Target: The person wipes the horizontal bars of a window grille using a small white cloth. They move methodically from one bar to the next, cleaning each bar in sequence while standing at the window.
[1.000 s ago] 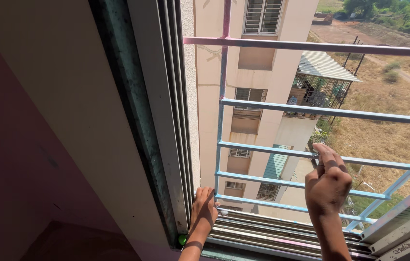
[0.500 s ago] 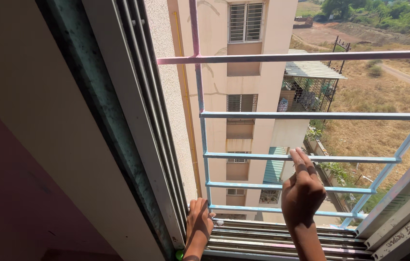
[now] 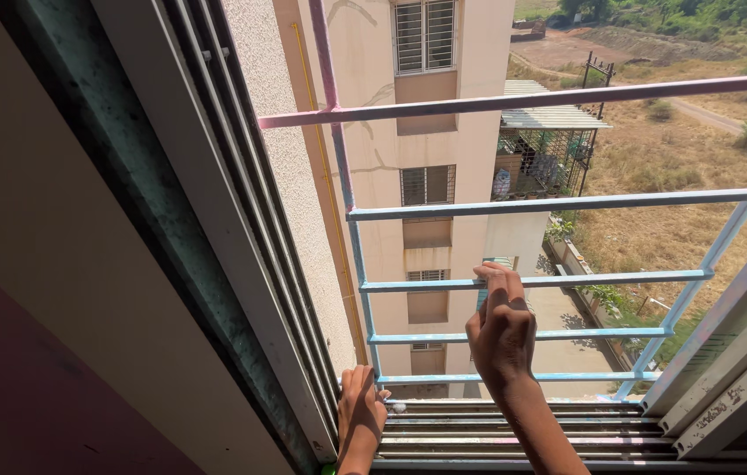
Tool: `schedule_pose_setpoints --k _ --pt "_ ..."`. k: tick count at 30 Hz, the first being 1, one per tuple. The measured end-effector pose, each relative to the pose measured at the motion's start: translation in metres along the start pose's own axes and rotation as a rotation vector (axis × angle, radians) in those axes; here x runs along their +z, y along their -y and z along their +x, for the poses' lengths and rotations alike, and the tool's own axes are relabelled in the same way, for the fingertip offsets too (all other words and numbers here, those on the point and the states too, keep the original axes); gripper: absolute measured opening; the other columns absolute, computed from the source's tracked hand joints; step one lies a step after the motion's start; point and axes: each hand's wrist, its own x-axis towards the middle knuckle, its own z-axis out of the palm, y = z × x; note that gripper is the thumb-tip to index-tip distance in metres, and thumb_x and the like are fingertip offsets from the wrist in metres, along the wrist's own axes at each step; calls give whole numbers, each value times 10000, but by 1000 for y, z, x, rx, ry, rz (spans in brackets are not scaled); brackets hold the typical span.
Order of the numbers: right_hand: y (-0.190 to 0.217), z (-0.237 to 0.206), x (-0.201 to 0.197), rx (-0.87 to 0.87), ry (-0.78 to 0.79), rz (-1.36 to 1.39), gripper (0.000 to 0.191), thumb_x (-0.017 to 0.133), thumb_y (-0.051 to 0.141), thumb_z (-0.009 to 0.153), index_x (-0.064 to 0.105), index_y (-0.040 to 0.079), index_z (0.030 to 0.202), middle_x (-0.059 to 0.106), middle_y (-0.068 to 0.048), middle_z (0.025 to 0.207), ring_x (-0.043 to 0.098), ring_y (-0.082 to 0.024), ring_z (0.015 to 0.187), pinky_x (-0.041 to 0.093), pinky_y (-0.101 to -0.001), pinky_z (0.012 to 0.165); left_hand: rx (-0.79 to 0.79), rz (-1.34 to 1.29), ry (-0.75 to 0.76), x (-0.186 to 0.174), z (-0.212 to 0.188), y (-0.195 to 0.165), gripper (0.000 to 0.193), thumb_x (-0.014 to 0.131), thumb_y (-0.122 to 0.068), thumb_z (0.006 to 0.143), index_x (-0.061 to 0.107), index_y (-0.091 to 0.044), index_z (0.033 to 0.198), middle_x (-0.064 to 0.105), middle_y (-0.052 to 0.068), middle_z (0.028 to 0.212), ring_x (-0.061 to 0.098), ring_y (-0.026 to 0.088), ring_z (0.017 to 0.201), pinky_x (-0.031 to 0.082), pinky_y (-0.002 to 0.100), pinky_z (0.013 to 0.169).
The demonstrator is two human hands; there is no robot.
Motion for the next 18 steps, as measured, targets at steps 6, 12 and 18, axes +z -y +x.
schedule_pose_setpoints --k 6,12,18 --pt "9 -1 -7 0 1 -43 349 533 -96 952 706 23 1232 733 -176 1230 765 -321 991 637 -369 772 -1 11 17 1 -1 2 300 739 67 745 576 6 990 594 117 982 580 299 985 588 391 833" --pt "47 5 16 -104 46 105 455 502 -143 856 715 12 1227 713 -181 1270 774 -287 890 636 -334 694 -4 -10 18 -2 -2 1 294 703 104 748 580 3 995 589 123 990 579 296 988 585 388 831" --pt "29 -6 16 30 -11 10 379 554 -127 934 708 69 1221 728 -107 1270 779 -278 954 642 -328 753 20 12 -4 0 0 1 329 713 116 716 576 10 996 593 133 1003 574 317 1000 579 402 839"
